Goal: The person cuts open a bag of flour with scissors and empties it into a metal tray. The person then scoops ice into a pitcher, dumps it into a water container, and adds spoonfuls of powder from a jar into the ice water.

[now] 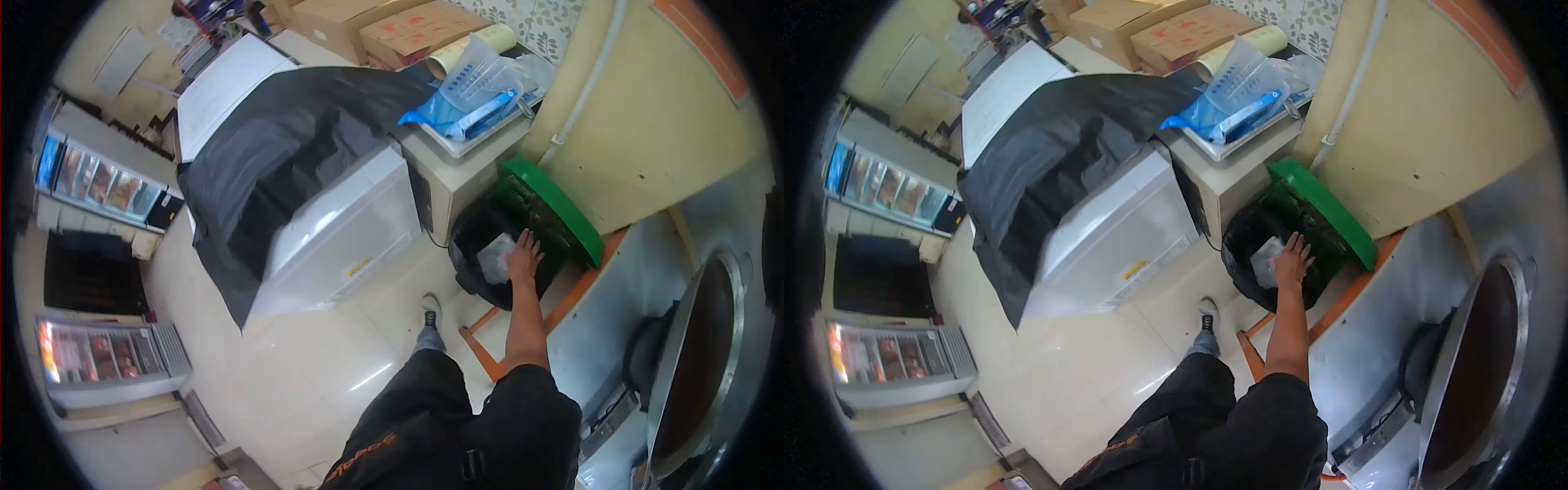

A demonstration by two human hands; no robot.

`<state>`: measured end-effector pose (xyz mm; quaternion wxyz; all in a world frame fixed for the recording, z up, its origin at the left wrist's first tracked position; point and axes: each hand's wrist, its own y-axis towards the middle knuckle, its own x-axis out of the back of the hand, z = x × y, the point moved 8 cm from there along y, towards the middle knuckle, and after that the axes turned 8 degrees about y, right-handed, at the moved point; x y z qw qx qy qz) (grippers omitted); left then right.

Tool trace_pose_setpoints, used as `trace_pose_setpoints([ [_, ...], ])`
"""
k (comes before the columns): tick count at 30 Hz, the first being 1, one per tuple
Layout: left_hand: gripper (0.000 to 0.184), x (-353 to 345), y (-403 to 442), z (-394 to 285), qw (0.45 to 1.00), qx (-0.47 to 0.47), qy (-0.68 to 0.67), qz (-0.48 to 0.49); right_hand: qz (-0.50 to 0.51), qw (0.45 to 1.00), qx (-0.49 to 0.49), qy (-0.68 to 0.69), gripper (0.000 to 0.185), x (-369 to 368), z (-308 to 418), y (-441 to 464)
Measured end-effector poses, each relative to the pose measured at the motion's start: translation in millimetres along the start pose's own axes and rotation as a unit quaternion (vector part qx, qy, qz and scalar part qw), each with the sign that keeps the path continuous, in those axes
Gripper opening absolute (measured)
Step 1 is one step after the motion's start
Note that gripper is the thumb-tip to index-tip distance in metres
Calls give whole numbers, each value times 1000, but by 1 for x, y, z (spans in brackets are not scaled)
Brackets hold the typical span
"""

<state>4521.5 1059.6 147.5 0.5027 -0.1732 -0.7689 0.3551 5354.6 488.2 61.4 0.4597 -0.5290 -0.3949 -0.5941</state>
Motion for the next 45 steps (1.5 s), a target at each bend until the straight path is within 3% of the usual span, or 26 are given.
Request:
trace_pose_setpoints([
  [2,52,-42,-18,-43,998,30,47,39,-144,966,87,195,65,36,40,27],
  [5,50,-80,-28,-109,994,22,77,71,-295,882,175,324,57,172,96,93],
  [7,49,-98,-24,-151,993,2,84,86,-314,867,166,350,56,226,113,158],
  [9,48,-111,-18,-191,992,-26,81,98,-210,919,71,326,67,282,141,213],
  [11,47,-124,-11,-223,990,-47,71,109,-174,910,35,375,82,217,129,312],
  [14,45,-141,0,-250,987,-71,62,128,-50,973,-13,226,77,233,153,322],
  [17,41,-167,19,-257,976,-133,68,159,-33,967,29,252,56,221,155,336],
  [19,37,-178,49,-244,961,-189,113,169,-99,944,120,291,40,237,172,325],
  [20,35,-184,65,-233,936,-254,182,161,-132,927,166,309,32,247,180,317],
  [22,31,-197,77,-224,802,-470,359,84,-203,891,210,347,23,268,194,297],
  [23,31,-199,97,-212,829,-424,348,107,-239,868,234,367,20,279,204,286],
  [26,30,-204,126,-211,903,-272,280,178,-365,842,323,232,27,339,236,217],
  [29,30,-202,167,-234,905,-243,269,223,-426,806,351,213,25,381,249,139],
  [34,31,-170,245,-299,898,-192,227,325,-464,798,359,136,27,420,264,-2],
  [39,32,-173,298,-396,866,-97,188,454,-486,798,325,144,33,447,246,-157],
  [41,38,-191,253,-450,850,-152,353,360,-476,802,328,151,28,459,231,-224],
  [44,37,-243,223,-470,774,-233,417,416,-479,805,300,179,22,469,181,-334],
  [45,37,-262,213,-463,744,-245,396,479,-488,807,276,183,21,471,158,-378],
])
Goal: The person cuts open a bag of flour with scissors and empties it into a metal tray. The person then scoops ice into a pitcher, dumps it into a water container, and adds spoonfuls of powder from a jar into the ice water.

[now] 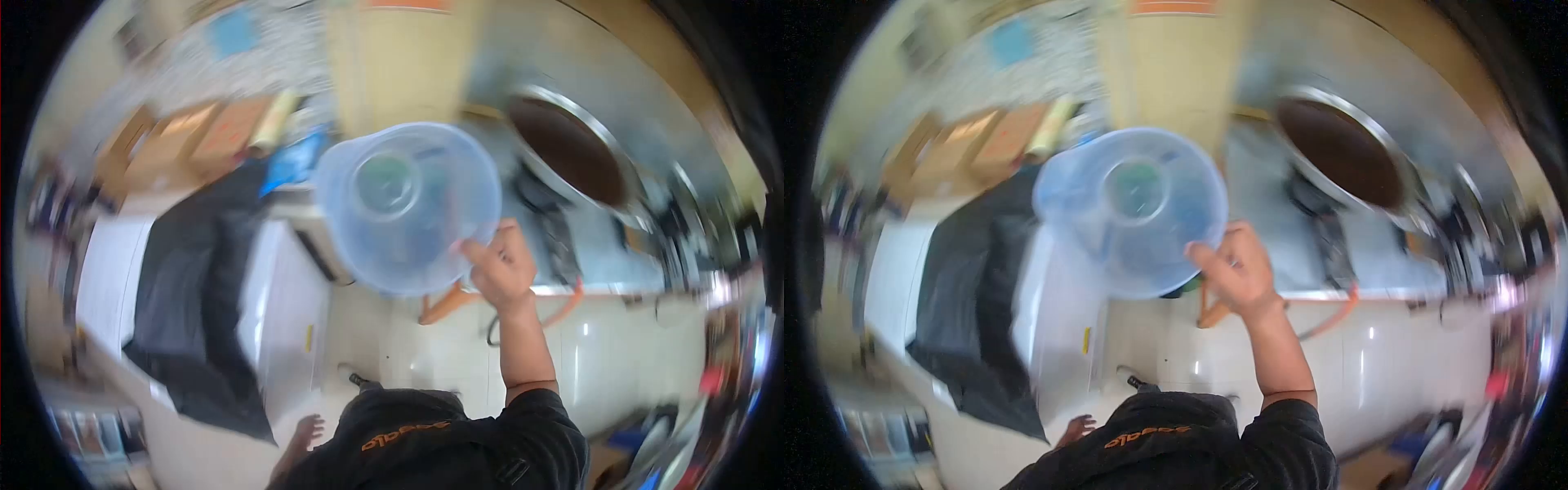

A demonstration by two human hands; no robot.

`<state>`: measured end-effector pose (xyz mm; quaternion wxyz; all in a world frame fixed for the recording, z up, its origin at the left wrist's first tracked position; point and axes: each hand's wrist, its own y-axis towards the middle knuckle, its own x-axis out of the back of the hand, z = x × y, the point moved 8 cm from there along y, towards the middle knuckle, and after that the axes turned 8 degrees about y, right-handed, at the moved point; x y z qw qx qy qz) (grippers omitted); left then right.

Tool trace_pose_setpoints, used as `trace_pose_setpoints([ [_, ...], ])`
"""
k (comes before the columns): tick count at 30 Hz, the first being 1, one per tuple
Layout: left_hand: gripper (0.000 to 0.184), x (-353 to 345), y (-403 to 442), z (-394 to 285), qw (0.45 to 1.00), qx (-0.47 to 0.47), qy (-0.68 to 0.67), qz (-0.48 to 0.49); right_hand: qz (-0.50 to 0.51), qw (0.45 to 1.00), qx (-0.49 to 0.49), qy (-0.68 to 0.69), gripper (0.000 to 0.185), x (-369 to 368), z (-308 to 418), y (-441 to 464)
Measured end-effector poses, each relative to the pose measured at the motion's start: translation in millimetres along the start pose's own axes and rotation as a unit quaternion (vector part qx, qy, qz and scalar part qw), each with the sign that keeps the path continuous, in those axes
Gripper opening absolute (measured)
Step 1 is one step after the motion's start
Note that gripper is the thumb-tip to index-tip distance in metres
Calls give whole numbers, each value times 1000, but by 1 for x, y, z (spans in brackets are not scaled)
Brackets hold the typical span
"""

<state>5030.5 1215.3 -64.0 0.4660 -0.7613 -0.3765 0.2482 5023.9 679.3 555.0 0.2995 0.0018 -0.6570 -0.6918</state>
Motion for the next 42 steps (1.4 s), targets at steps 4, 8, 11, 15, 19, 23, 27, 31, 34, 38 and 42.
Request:
trace_pose_setpoints([
  [4,42,-95,51,-92,989,-72,106,70,-5,991,-134,-24,8,188,50,-100],
  [8,48,-342,58,-166,936,-137,300,122,-23,975,-192,-105,30,353,126,-213],
  [11,54,-532,31,-136,869,-171,427,185,-39,930,-321,-172,17,459,161,-301],
  [15,61,-733,-22,-111,786,-209,535,228,-56,812,-526,-245,6,576,164,-440],
  [19,69,-911,-59,-99,737,-134,581,318,7,696,-646,-314,8,659,121,-586],
  [23,78,-1159,-140,-47,658,39,596,459,-4,665,-672,-326,18,775,58,-698],
  [27,75,-1352,-150,27,547,102,671,490,-54,641,-707,-293,14,897,7,-751],
  [31,75,-1523,-200,109,451,81,714,530,-120,574,-758,-285,17,1059,0,-761],
  [34,73,-1646,-253,160,427,134,704,552,-93,598,-700,-378,25,1164,11,-784],
  [38,69,-1830,-262,234,392,59,725,563,-394,554,-597,-426,57,1333,29,-854],
  [42,66,-2011,-294,287,474,-24,681,558,-383,456,-749,-289,49,1488,-22,-1008],
])
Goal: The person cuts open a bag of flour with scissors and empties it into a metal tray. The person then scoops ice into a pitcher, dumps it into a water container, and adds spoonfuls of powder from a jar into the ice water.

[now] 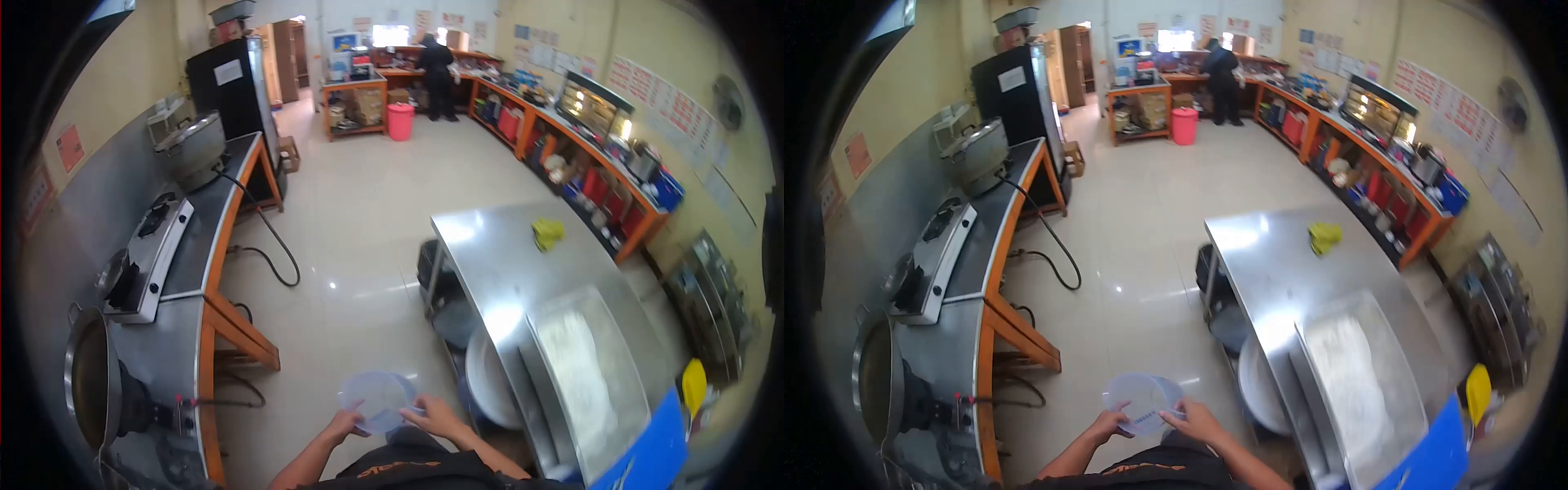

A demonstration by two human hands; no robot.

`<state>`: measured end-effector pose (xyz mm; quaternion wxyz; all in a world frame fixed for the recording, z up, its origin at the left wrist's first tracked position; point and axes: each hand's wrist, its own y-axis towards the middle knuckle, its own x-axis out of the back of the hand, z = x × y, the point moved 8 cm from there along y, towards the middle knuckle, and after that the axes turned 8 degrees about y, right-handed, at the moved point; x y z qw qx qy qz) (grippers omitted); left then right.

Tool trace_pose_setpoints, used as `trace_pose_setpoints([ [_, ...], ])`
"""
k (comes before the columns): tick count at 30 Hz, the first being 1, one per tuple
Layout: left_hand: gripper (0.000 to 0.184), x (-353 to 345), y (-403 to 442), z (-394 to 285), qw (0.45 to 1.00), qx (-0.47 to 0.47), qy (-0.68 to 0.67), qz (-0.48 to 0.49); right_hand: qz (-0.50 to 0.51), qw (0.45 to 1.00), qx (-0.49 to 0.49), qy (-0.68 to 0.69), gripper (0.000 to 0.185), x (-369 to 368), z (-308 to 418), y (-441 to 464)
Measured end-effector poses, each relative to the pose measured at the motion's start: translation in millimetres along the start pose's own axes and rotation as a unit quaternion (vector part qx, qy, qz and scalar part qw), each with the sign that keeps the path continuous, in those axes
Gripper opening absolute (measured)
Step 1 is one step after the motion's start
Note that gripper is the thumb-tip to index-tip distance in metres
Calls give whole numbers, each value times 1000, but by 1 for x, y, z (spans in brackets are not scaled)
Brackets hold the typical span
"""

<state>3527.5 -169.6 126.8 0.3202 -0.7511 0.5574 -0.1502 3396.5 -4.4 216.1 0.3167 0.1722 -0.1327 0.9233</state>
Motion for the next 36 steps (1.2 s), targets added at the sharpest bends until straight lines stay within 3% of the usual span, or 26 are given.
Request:
trace_pose_setpoints([
  [2,67,43,45,-40,997,8,5,-75,98,994,-38,-38,44,8,-7,103],
  [3,68,64,62,-67,998,-5,1,-68,151,985,-55,-60,42,7,-1,149],
  [4,69,83,80,-91,998,-20,-10,-62,150,982,-3,-113,41,21,34,195],
  [8,76,161,114,-208,986,-138,-80,-41,167,978,-88,90,39,44,48,392],
  [11,79,276,177,-193,956,-46,-142,-252,126,970,-154,139,33,74,13,543],
  [13,76,340,213,-231,926,-5,-13,-378,89,966,-161,184,29,99,-12,638],
  [15,74,397,274,-291,862,77,252,-433,34,952,-184,241,27,130,-51,715],
  [17,72,430,362,-354,795,189,483,-314,-61,925,-233,294,24,167,-90,774],
  [19,70,436,466,-435,772,185,587,-157,-161,865,-311,358,22,219,-123,806],
  [23,57,396,664,-678,837,-74,532,-109,-256,707,-453,480,27,299,-152,858],
  [25,54,366,751,-786,834,-167,523,-54,-231,644,-336,648,25,324,-200,907],
  [27,53,360,843,-862,802,-205,560,-35,-329,593,-319,662,23,365,-249,947],
  [29,52,357,938,-927,754,-229,613,-61,-375,592,-328,634,30,409,-291,992],
  [33,61,365,1053,-1024,811,-146,553,-123,-423,558,-391,598,40,505,-346,1114],
  [34,62,367,1079,-1037,821,-100,557,-77,-448,545,-396,588,41,531,-345,1148],
  [35,59,373,1102,-1054,819,-119,557,-72,-476,534,-399,573,41,560,-346,1177],
  [36,56,385,1130,-1069,816,-144,556,-67,-449,568,-384,572,41,586,-342,1222],
])
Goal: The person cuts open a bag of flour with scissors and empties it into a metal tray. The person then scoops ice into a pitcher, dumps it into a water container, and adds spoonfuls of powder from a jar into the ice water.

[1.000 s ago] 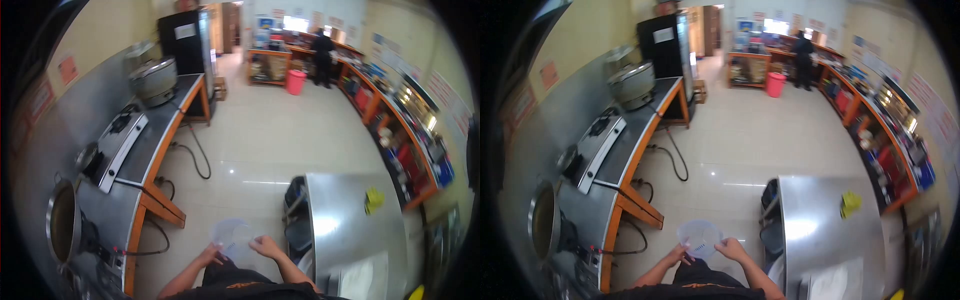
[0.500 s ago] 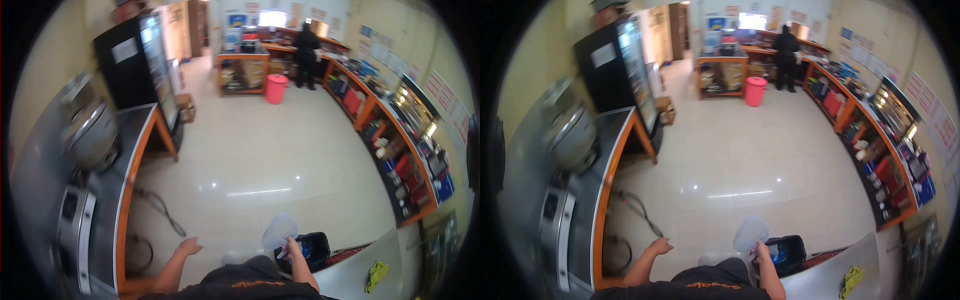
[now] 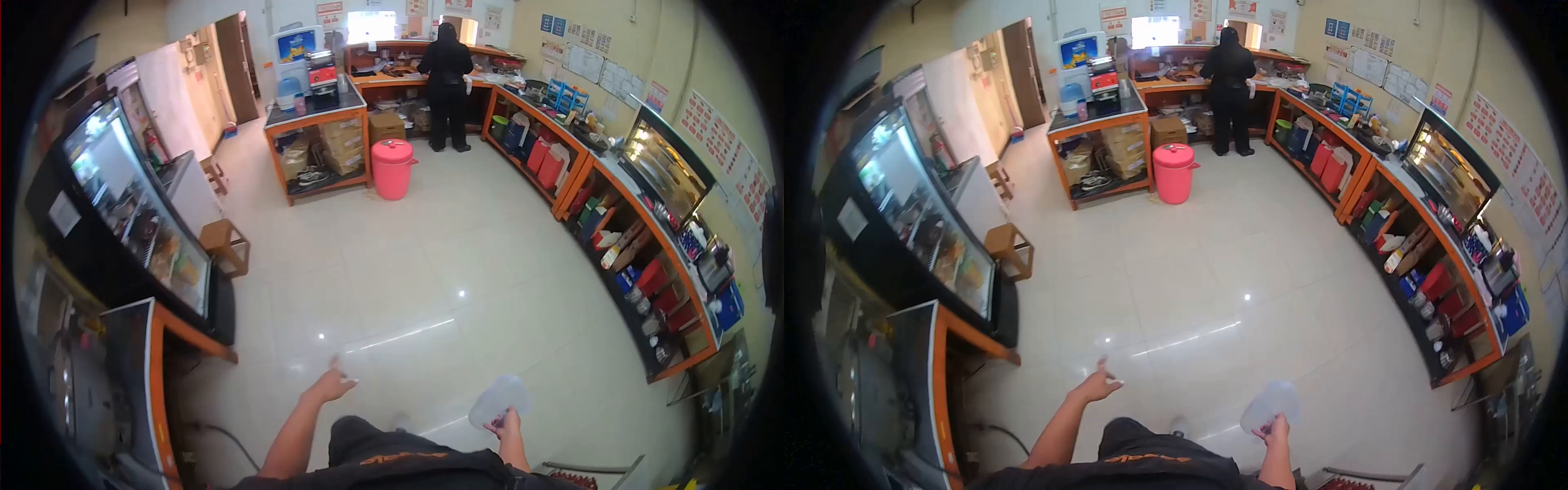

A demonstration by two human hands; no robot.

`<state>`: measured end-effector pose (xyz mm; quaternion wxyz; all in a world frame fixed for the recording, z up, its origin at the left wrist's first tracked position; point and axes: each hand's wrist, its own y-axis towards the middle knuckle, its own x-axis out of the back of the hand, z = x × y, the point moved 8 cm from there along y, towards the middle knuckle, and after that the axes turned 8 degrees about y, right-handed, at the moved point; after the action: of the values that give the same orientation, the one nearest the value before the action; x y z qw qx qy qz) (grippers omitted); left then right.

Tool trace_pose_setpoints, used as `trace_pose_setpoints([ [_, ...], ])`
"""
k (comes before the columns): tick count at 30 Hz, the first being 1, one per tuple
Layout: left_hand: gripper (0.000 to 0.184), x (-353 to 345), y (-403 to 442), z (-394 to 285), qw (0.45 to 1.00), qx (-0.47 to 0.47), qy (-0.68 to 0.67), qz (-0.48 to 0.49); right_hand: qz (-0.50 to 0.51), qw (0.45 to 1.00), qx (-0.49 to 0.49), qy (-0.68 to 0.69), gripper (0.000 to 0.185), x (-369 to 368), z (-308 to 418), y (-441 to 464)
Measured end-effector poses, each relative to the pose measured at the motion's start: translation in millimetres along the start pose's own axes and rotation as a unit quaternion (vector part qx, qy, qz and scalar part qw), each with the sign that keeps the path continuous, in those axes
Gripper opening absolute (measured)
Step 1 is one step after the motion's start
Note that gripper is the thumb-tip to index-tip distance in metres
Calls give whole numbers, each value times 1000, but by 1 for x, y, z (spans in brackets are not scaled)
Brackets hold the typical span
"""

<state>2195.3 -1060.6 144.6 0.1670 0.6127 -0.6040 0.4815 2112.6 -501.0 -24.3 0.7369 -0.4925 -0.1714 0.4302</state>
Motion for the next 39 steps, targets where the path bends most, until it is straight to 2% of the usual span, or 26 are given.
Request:
trace_pose_setpoints([
  [1,49,9,28,26,993,46,-100,-43,39,999,22,-30,40,-47,24,14],
  [3,30,37,66,67,965,60,-180,-180,68,992,62,-90,34,-139,65,24],
  [5,28,62,97,103,945,89,-152,-276,66,987,71,-129,28,-229,100,38],
  [7,32,52,140,166,960,161,-142,-180,54,986,59,-146,27,-287,127,66],
  [10,32,32,210,269,923,288,-214,-136,15,988,48,-145,26,-369,152,121],
  [12,29,20,274,308,941,331,-59,22,-39,991,62,-110,26,-401,162,142],
  [13,28,10,313,314,941,257,135,176,-67,990,70,-107,27,-409,176,146],
  [14,27,3,352,309,910,156,267,277,-92,990,58,-89,26,-427,191,138],
  [15,28,1,398,299,889,89,321,314,-115,987,73,-83,26,-440,209,142],
  [16,20,-8,465,288,909,60,304,279,-134,984,87,-76,26,-453,226,151],
  [18,20,18,588,249,940,-2,280,195,-186,974,104,-79,28,-478,259,162],
  [19,24,20,652,244,967,17,152,202,-201,970,114,-75,29,-485,270,169],
  [20,27,82,698,192,987,51,43,144,-215,966,124,-69,30,-492,281,179],
  [21,25,98,757,181,963,166,-172,125,-227,963,136,-61,31,-507,295,197],
  [23,30,143,870,133,939,190,-286,17,-219,968,111,-51,35,-542,333,247],
  [24,30,156,923,117,926,214,-308,44,-218,969,101,-48,37,-561,361,270],
  [25,30,180,967,96,913,209,-344,-61,-204,972,100,-63,36,-585,387,297],
  [27,28,230,1024,32,840,260,-465,-106,-172,975,101,-101,36,-646,453,360],
  [29,25,251,1086,2,851,291,-433,-49,-132,967,101,-192,36,-717,522,419],
  [31,26,264,1164,0,906,301,-295,19,-101,950,113,-271,37,-815,584,450],
  [32,28,259,1230,12,978,167,-124,-22,-83,942,111,-306,38,-868,608,459],
  [33,30,252,1283,15,997,24,52,-61,-64,931,110,-342,38,-921,630,467],
  [34,31,297,1293,5,979,121,-58,-155,-50,917,110,-380,37,-971,648,478],
  [35,32,360,1292,-25,930,215,-167,-248,-35,900,113,-419,35,-1021,664,490],
  [37,34,427,1350,-39,933,177,-154,-273,11,875,125,-467,32,-1118,690,518],
  [39,36,457,1429,-19,911,243,-192,-271,64,862,131,-486,29,-1198,699,542],
])
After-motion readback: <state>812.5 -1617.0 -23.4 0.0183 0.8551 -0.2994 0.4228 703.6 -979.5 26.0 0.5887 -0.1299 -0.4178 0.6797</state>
